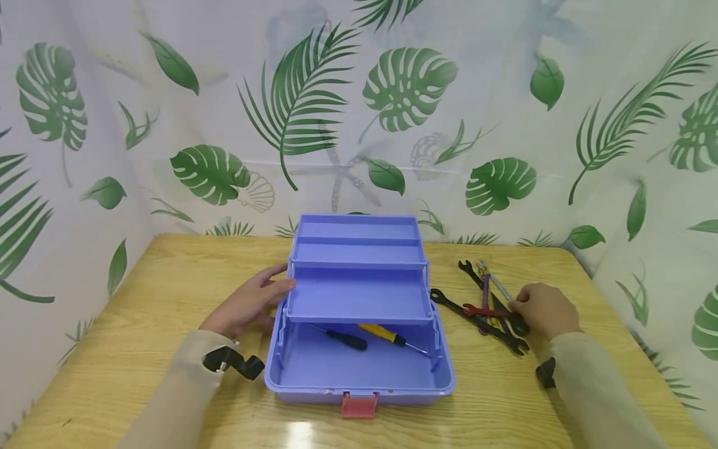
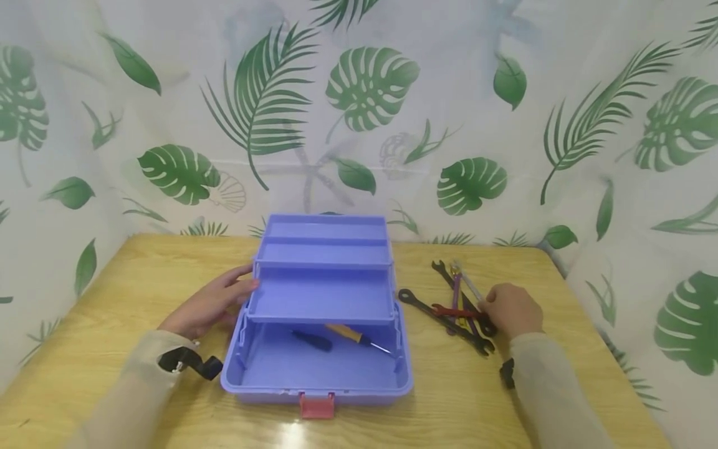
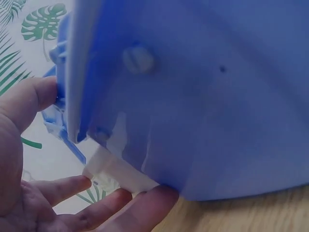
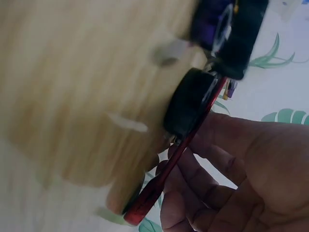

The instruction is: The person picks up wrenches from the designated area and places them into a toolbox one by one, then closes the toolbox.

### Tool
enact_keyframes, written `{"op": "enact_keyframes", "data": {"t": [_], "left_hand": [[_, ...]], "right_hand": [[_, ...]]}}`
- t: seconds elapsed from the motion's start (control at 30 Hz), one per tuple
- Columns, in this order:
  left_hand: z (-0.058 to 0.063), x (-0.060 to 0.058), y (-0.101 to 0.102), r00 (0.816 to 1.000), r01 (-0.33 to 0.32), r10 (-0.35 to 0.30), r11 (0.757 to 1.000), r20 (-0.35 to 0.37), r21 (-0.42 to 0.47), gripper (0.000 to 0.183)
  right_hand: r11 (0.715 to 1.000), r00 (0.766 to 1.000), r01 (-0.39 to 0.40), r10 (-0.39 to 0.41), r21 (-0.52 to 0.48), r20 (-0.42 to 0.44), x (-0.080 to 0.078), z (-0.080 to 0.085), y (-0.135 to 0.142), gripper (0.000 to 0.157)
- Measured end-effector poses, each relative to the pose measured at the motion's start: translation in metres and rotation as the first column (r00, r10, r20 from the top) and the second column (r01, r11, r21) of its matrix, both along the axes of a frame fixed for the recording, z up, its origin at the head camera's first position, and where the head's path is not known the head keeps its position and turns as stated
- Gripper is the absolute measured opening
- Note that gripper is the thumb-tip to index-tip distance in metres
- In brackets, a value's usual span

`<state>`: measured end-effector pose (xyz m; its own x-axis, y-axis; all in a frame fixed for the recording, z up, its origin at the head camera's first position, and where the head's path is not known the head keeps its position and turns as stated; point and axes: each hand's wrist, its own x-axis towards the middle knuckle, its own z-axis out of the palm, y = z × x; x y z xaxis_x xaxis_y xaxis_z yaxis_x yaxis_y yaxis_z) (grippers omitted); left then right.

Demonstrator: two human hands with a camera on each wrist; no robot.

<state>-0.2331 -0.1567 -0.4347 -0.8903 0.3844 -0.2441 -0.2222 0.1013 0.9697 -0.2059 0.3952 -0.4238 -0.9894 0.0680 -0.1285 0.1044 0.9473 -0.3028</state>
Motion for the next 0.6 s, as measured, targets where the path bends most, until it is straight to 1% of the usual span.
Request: {"op": "enact_keyframes", "data": {"t": [0.17,0.27,0.37,0.47,0.6], "left_hand": [[0.003,-0.004,0.005,1.000,-0.003,0.003,1.000,-0.011,0.003,0.078],[0.003,-0.005,0.006,1.000,-0.001,0.002,1.000,-0.012,0.014,0.077],[0.002,-0.006,0.006,1.000,-0.005,0.005,1.000,-0.004,0.019,0.076],[-0.001,-0.006,0.005,1.000,0.001,-0.001,1.000,-0.011,0.002,0.077],[-0.002,-0.006,0.004,1.000,-0.007,0.007,1.000,-0.021,-0.019,0.080]], "right_hand": [[1.000,1.000,0.000,0.000,0.003,-0.026,-0.003,0.002,-0.001,0.022],[1.000,1.000,0.018,-0.017,0.010,-0.013,-0.006,0.004,-0.002,0.020],[0.999,1.000,0.030,-0.030,0.021,0.006,-0.008,0.004,-0.004,0.021],[0.998,0.999,0.038,-0.039,0.040,0.013,-0.009,0.003,-0.007,0.023],[0.996,0.998,0.051,-0.053,0.067,0.022,-0.012,0.002,-0.012,0.030]]}}
